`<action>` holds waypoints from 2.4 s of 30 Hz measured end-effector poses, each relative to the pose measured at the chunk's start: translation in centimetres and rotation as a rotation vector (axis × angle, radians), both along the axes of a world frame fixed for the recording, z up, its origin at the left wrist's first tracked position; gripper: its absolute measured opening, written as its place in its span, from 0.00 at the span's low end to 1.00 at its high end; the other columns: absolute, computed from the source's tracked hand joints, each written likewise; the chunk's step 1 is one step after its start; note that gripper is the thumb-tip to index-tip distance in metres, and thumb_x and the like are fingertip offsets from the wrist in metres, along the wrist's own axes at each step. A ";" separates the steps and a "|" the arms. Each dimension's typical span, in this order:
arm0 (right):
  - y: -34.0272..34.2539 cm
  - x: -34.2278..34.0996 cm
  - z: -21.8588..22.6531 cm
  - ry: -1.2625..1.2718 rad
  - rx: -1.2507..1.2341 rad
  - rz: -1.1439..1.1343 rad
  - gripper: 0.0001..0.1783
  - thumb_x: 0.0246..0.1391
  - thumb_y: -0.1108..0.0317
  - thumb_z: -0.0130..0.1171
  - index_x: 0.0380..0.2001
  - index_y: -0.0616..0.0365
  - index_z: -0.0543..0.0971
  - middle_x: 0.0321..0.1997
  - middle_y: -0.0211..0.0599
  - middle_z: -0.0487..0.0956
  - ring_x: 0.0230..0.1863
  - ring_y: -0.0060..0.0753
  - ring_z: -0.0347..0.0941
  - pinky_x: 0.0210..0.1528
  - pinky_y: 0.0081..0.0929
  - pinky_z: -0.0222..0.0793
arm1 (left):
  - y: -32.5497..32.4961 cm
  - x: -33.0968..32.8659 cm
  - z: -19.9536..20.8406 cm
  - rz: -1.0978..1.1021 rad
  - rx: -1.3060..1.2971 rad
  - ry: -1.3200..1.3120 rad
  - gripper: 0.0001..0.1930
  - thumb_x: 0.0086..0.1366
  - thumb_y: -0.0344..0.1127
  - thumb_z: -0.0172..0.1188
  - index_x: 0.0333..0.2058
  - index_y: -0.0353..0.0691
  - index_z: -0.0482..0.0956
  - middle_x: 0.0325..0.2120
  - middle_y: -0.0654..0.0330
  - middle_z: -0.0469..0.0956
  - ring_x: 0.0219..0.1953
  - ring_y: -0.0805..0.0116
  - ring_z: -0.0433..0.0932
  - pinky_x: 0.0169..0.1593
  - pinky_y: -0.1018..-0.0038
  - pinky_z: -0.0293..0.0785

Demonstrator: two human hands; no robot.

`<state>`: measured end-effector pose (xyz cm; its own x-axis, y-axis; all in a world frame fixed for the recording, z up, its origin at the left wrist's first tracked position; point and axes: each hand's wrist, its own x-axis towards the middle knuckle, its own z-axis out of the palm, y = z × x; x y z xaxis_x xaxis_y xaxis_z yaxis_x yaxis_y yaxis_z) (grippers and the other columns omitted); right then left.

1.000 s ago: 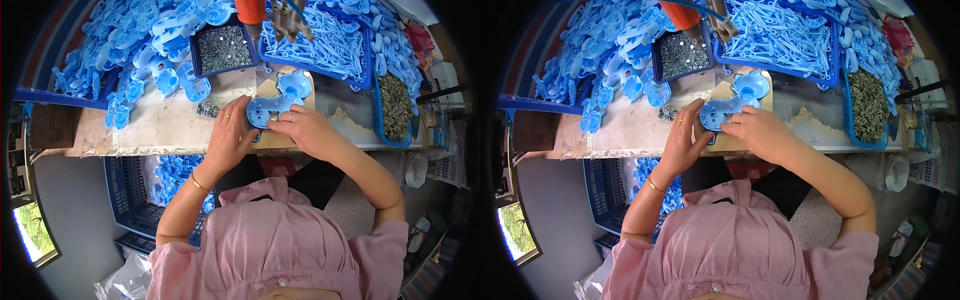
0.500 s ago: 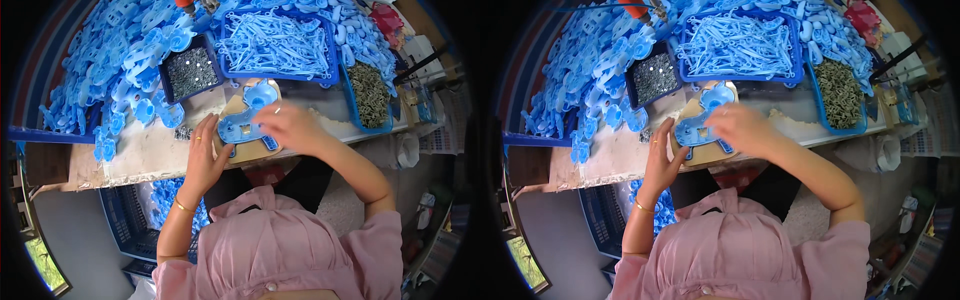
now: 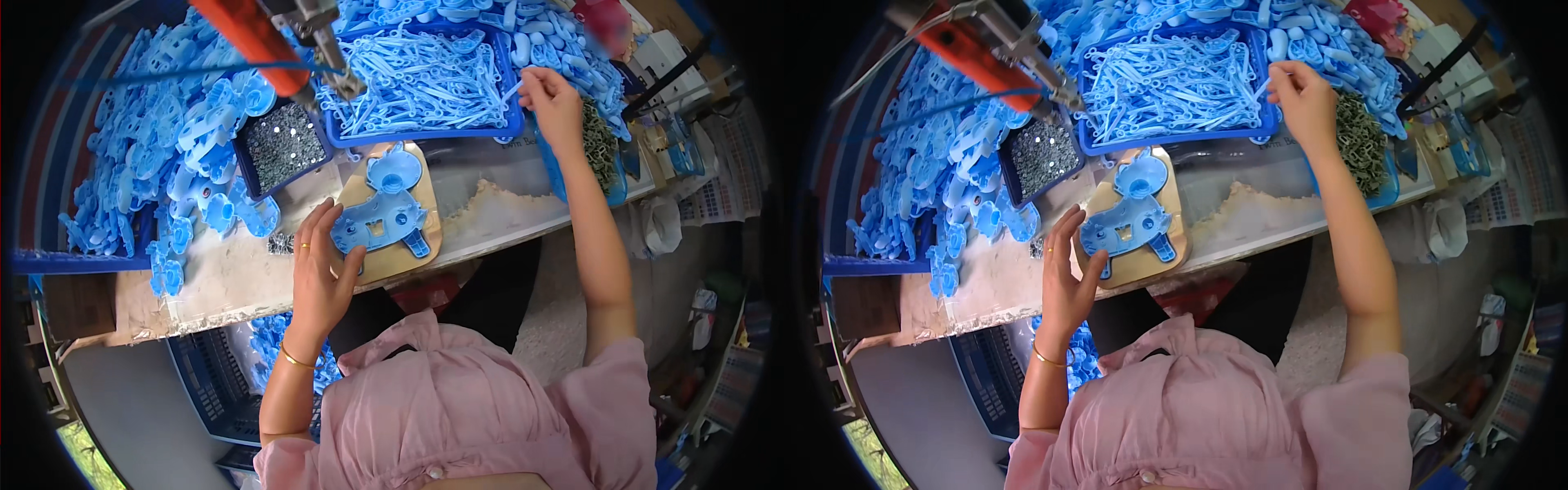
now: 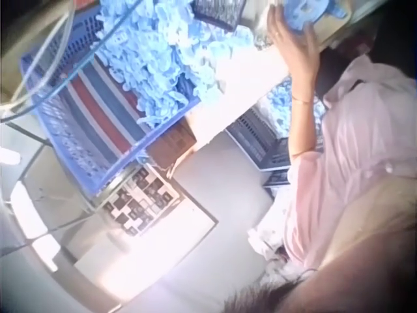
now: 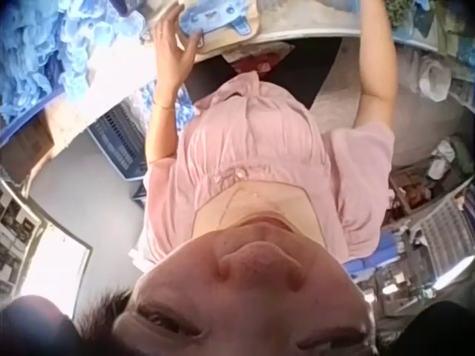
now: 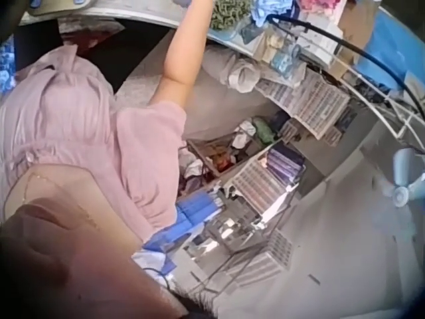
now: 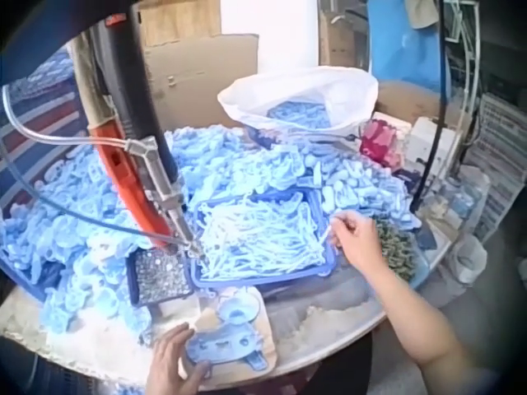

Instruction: Assembling small blue plastic toy components using a handheld pneumatic tool and a stationary assembly machine.

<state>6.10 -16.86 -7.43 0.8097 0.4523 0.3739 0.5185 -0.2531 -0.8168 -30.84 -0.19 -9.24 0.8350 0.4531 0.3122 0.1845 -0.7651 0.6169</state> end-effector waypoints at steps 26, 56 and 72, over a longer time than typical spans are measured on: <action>-8.8 1.0 -1.3 -0.423 -0.508 -0.199 0.08 0.58 0.66 0.64 0.36 0.60 0.83 0.34 0.40 0.80 0.34 0.41 0.79 0.37 0.35 0.73 | -4.0 6.3 1.3 -0.127 -1.135 -0.140 0.10 0.77 0.36 0.51 0.46 0.35 0.75 0.31 0.60 0.80 0.32 0.75 0.79 0.41 0.78 0.74; -0.1 -14.1 3.3 0.786 -0.245 0.788 0.04 0.53 0.78 0.59 0.32 0.62 0.81 0.29 0.26 0.79 0.27 0.13 0.72 0.29 0.16 0.68 | -4.4 4.2 1.7 -0.252 -0.865 0.113 0.06 0.74 0.31 0.55 0.43 0.34 0.69 0.26 0.65 0.76 0.30 0.82 0.72 0.36 0.82 0.69; 0.7 -16.2 2.0 0.419 -0.245 0.883 0.10 0.58 0.71 0.66 0.43 0.60 0.81 0.37 0.27 0.81 0.36 0.17 0.76 0.40 0.19 0.72 | -2.9 2.6 0.9 -0.148 -0.391 0.060 0.09 0.68 0.35 0.62 0.42 0.38 0.79 0.28 0.50 0.80 0.31 0.53 0.78 0.36 0.64 0.73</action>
